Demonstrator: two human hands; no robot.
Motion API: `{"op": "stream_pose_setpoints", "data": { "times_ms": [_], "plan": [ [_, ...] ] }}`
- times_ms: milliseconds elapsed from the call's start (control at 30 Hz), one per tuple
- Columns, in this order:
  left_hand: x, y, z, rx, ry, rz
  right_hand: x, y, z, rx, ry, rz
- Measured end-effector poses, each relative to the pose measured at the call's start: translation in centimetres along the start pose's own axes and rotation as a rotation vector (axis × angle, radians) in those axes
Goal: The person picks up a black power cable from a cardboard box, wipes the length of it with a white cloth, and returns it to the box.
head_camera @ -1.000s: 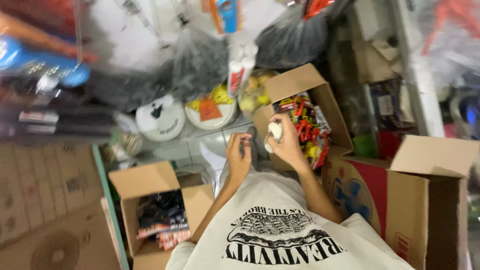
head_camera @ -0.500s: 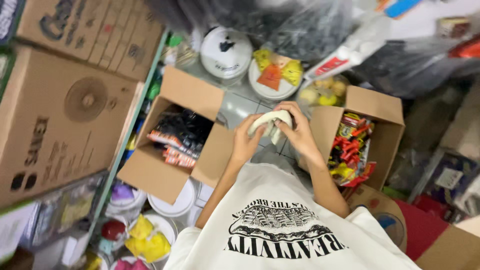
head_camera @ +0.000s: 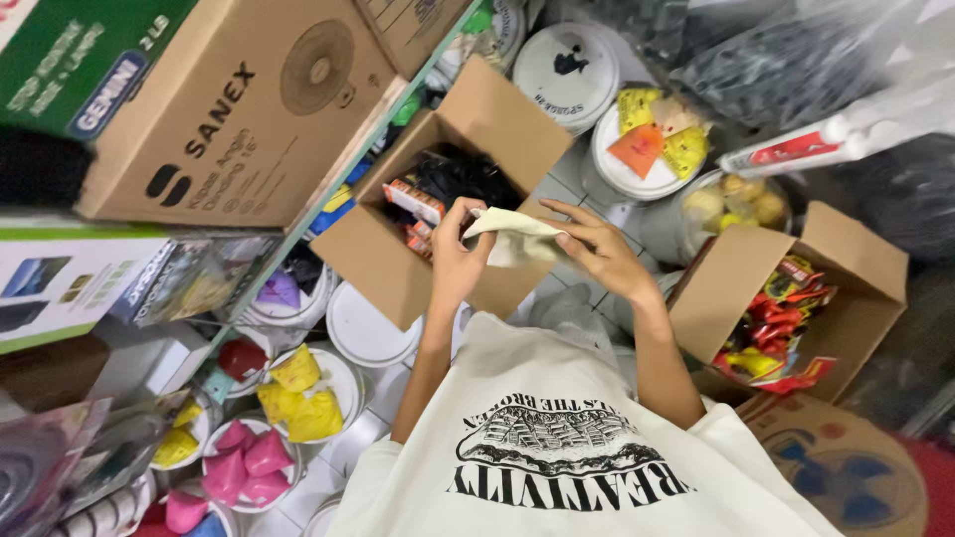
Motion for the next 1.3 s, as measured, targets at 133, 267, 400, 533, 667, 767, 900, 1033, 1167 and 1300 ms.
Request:
{"op": "stream_pose_setpoints", "data": {
  "times_ms": [133, 267, 400, 533, 667, 767, 900, 1033, 1167, 1300],
  "plan": [
    [-3.3, -2.7, 1.3, -0.033, -0.081, 0.162, 4.2, 3.2, 1.9, 0.121, 0.052, -0.218],
    [-5.5, -6.4, 3.3, -0.205, -0.118, 0.445, 8.6, 8.6, 4.4, 0.359, 0.235, -0.511],
    [-6.8, -9.0, 5.4, -0.428, -0.052, 0.503, 12.9, 6.6, 4.3, 0.382, 0.334, -0.766],
    [-8.7, -3.3, 7.5, 0.152, -0.013, -0.113, 15.7, 2.9, 3.4, 0.376, 0.284, -0.732],
    [-8.2, -1.5, 8.2, 0.21, -0.164, -0.312, 16.6, 1.5, 2.7, 0.332, 0.151, -0.719],
    [-7.8, -2.1, 7.2, 0.162, -0.212, -0.278, 15.5, 2.6, 2.6, 0.355, 0.19, -0.705],
    [-6.9, -2.8, 5.6, 0.099, -0.228, -0.206, 11.6, 3.0, 2.3, 0.336, 0.383, -0.512],
    [-6.1, -2.1, 4.1, 0.042, -0.346, -0.146, 7.4, -1.8, -0.1, -0.006, 0.329, -0.147],
    [-3.9, -0.1, 3.2, 0.073, -0.421, -0.186, 9.0, -1.8, -1.8, -0.154, -0.08, -0.081],
    [-3.1, -0.6, 1.1, -0.024, -0.353, -0.26, 10.8, 7.1, -1.4, 0.308, -0.112, -0.478]
  ]
}}
Point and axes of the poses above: each hand's wrist, its own z-axis away from the middle knuckle, its own x-axis out of the palm, y = z × x, the point moved 9 cm from there along -z, towards the middle knuckle, and after that the axes turned 3 degrees about -z, right-handed, at the moved point
